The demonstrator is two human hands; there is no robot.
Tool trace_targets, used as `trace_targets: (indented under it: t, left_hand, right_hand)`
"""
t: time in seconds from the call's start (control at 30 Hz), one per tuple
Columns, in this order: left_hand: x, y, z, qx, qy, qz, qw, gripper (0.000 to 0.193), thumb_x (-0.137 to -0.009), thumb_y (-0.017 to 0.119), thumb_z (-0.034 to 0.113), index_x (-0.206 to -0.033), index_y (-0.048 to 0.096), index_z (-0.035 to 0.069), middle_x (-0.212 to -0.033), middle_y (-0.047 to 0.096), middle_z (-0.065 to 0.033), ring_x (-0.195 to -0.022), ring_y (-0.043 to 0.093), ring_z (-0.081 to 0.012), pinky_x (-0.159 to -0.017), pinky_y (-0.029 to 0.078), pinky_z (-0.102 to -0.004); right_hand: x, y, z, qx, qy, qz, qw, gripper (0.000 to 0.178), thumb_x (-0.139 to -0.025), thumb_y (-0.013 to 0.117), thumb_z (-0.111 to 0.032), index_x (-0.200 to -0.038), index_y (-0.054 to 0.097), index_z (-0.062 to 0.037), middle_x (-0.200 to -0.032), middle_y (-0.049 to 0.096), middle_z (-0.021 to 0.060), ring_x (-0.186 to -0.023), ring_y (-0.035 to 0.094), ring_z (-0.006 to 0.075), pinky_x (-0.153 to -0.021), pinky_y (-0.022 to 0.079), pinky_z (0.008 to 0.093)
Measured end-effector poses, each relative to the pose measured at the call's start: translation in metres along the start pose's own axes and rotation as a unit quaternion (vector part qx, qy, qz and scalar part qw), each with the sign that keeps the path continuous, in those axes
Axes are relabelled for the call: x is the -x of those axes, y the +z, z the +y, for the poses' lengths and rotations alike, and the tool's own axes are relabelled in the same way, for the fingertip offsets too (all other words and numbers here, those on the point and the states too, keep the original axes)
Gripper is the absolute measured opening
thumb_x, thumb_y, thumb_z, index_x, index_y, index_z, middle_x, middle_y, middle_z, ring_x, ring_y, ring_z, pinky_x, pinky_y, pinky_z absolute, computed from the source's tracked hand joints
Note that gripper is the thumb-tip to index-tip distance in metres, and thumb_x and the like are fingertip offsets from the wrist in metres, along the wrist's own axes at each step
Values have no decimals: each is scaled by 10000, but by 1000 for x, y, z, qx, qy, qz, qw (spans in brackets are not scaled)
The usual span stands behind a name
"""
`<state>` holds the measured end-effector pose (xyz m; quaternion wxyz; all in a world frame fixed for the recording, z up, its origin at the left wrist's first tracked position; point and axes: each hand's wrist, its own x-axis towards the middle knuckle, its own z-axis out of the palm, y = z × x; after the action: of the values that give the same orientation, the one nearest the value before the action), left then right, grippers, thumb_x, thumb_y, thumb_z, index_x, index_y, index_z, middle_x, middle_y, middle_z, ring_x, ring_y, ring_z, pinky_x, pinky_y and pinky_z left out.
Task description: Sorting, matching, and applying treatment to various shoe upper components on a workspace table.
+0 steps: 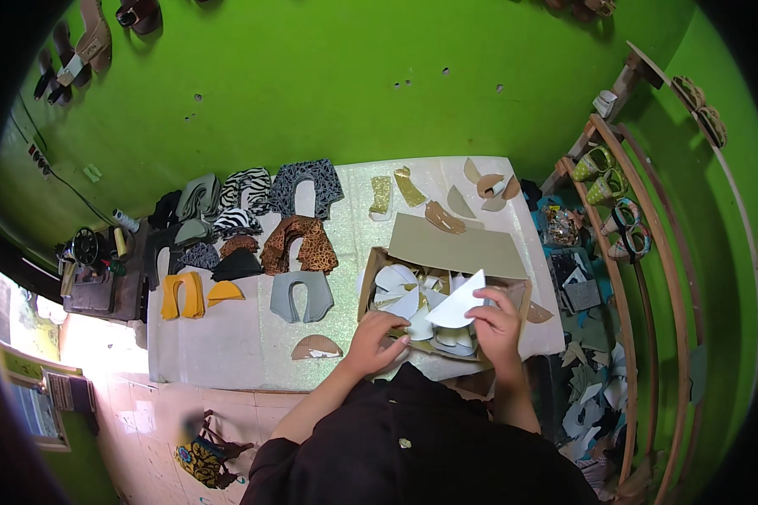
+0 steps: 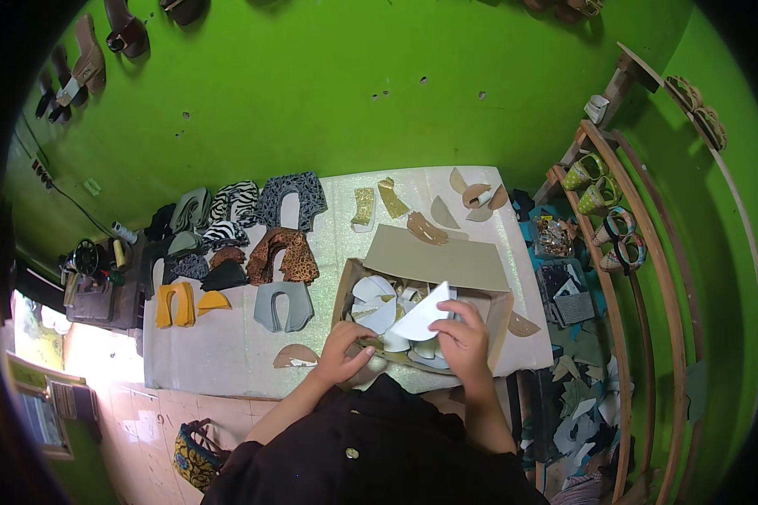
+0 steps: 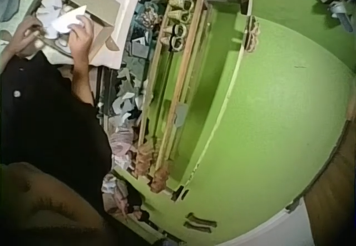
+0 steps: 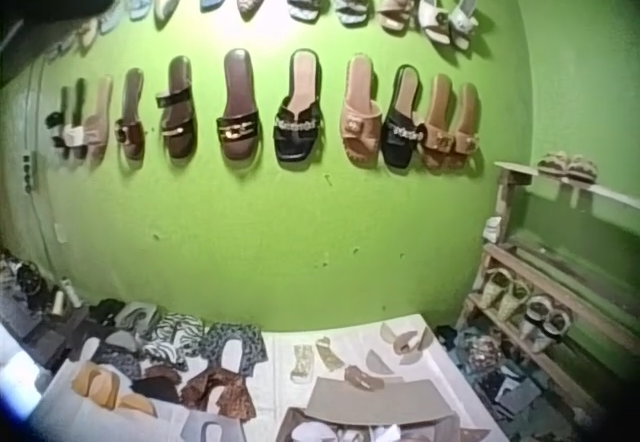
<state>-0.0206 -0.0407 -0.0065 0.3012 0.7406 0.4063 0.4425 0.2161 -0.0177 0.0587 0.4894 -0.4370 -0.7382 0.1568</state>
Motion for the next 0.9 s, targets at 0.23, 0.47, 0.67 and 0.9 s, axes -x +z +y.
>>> trace_targets:
  t: [0.23, 0.47, 0.67, 0.9]
  left_hand:
    - [-16, -20, 7, 166, -108, 62, 978, 236, -855, 567, 188, -995, 589, -1, -902, 587, -92, -855, 559, -170, -786, 436, -286]
    - [-4, -24, -18, 126, -183, 138, 965, 196, -876, 544, 140, -1001, 602, 0, -897, 603, -86, -820, 555, -158, -757, 438, -280]
    - [-7, -12, -10, 130, -176, 42, 975, 159, -887, 553, 123, -991, 599, 12, -904, 596, -62, -831, 553, -123, -759, 439, -261]
    - [-13, -7, -2, 158, -167, -2, 973, 174, -856, 564, 105, -989, 608, 2, -901, 593, -96, -822, 567, -168, -774, 444, -273]
  right_hand:
    - [-10, 16, -9, -43, 98, -100, 989, 267, -698, 517, 94, -898, 639, -34, -1028, 607, 140, -979, 584, 312, -859, 453, 372]
    - [17, -2, 88, 186, 354, -181, 899, 381, -728, 603, -82, -1104, 569, -30, -1094, 593, 187, -1039, 569, 349, -829, 476, 388]
    - [50, 10, 133, 210, 368, -286, 859, 565, -625, 679, -149, -1143, 527, 18, -1019, 611, 254, -978, 596, 365, -823, 474, 392]
    - [15, -38, 56, 104, 347, -101, 927, 224, -694, 602, -60, -913, 652, -59, -847, 641, 121, -804, 587, 274, -782, 422, 382]
